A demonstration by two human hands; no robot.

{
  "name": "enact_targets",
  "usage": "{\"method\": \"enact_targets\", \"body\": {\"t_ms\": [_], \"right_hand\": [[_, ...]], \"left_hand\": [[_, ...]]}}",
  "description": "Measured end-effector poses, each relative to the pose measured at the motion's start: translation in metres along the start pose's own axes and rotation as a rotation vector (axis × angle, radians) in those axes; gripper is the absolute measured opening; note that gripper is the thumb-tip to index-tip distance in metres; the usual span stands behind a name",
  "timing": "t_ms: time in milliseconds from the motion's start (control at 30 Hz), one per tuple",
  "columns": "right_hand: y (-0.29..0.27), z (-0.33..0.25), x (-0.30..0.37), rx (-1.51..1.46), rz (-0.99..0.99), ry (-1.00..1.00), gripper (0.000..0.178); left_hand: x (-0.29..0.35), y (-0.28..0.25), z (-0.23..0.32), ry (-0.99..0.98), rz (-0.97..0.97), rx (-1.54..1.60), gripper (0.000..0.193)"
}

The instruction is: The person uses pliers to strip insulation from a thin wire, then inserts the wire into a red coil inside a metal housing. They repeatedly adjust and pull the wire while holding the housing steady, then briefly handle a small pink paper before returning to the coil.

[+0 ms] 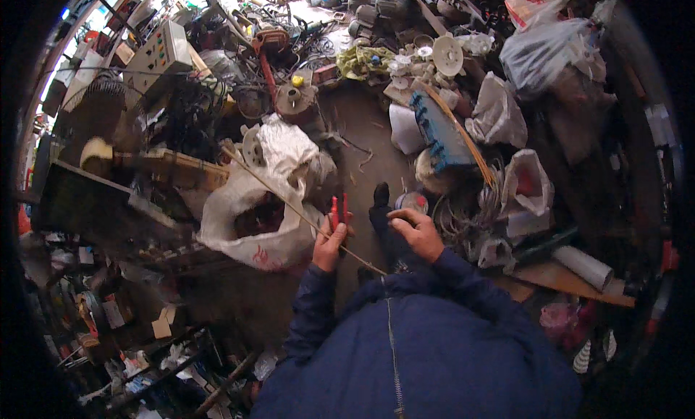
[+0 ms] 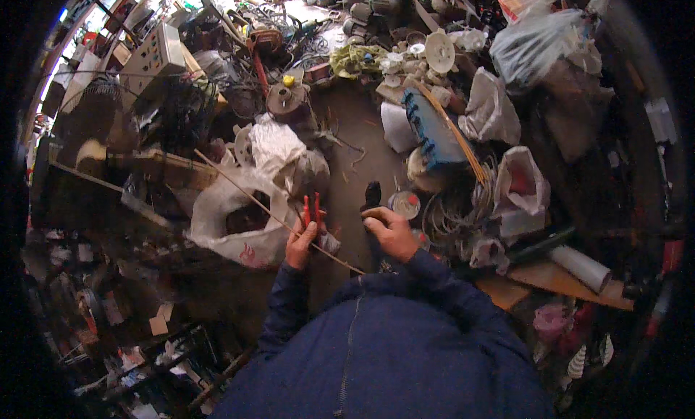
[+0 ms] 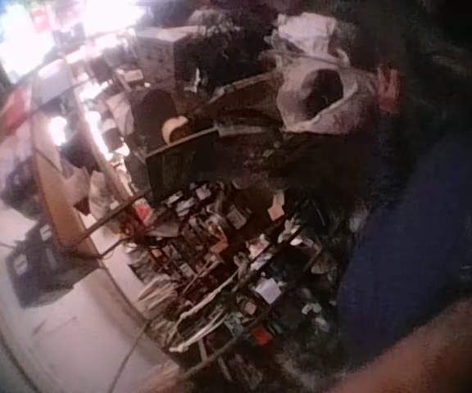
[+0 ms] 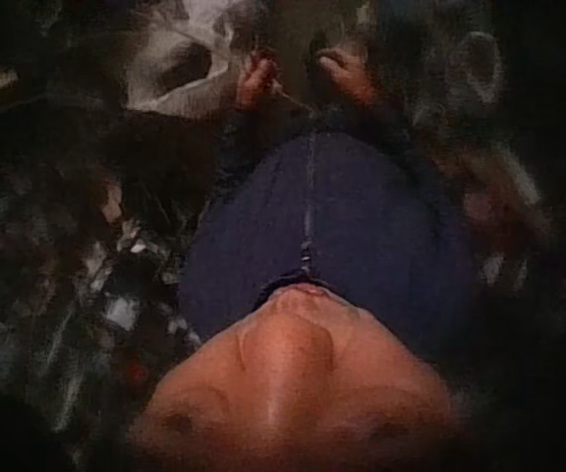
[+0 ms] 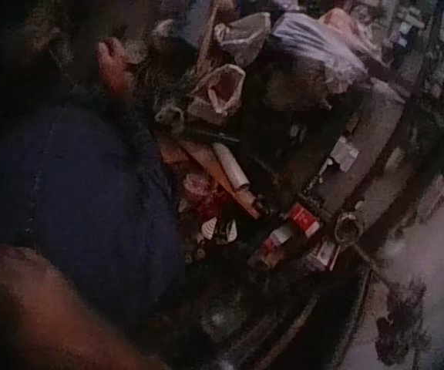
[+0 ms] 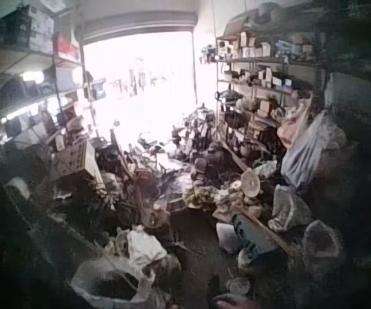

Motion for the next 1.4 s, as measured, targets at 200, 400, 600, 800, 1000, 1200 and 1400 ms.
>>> {"method": "enact_targets", "body": {"t_ms": [200, 400, 600, 800, 1000, 1200, 1400], "right_hand": [[0.027, -0.061, -0.178, -0.353, -0.267, -0.062, 0.03], [-0.016, -0.137, -0.335, -0.627, -0.149, -0.003, 0.026], [-0.085, -0.207, -0.45, -1.045, -0.032, -0.003, 0.023], [-0.181, -0.192, -0.541, -1.121, 0.238, 0.148, 0.016], [-0.26, -0.144, -0.675, -1.028, 0.387, 0.315, 0.023], [-0.34, -0.093, -0.768, -0.6, 0.704, 0.488, 0.019], [-0.438, -0.071, -0.75, -0.077, 1.088, 0.671, 0.021]], "left_hand": [[-0.16, 0.029, 0.056, 0.011, -0.134, -0.125, 0.042], [-0.329, 0.041, 0.145, 0.018, -0.054, -0.148, 0.042], [-0.422, -0.046, 0.207, 0.121, 0.457, -0.215, 0.049], [-0.485, -0.183, 0.2, 0.138, 0.742, -0.436, 0.051], [-0.588, -0.276, 0.15, -0.01, 0.869, -0.766, 0.043], [-0.731, -0.315, 0.096, -0.317, 0.621, -0.41, 0.054], [-0.803, -0.35, 0.046, -0.406, 0.652, -0.443, 0.066]]}}
Point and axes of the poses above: each hand's wrist, its own x-axis away from the middle knuckle, its own y-axis out of the palm, z = x × y, the point moved 8 cm from there along -x, towards the middle knuckle, and after that the axes turned 14 degrees about -x, right-handed, at the moved point
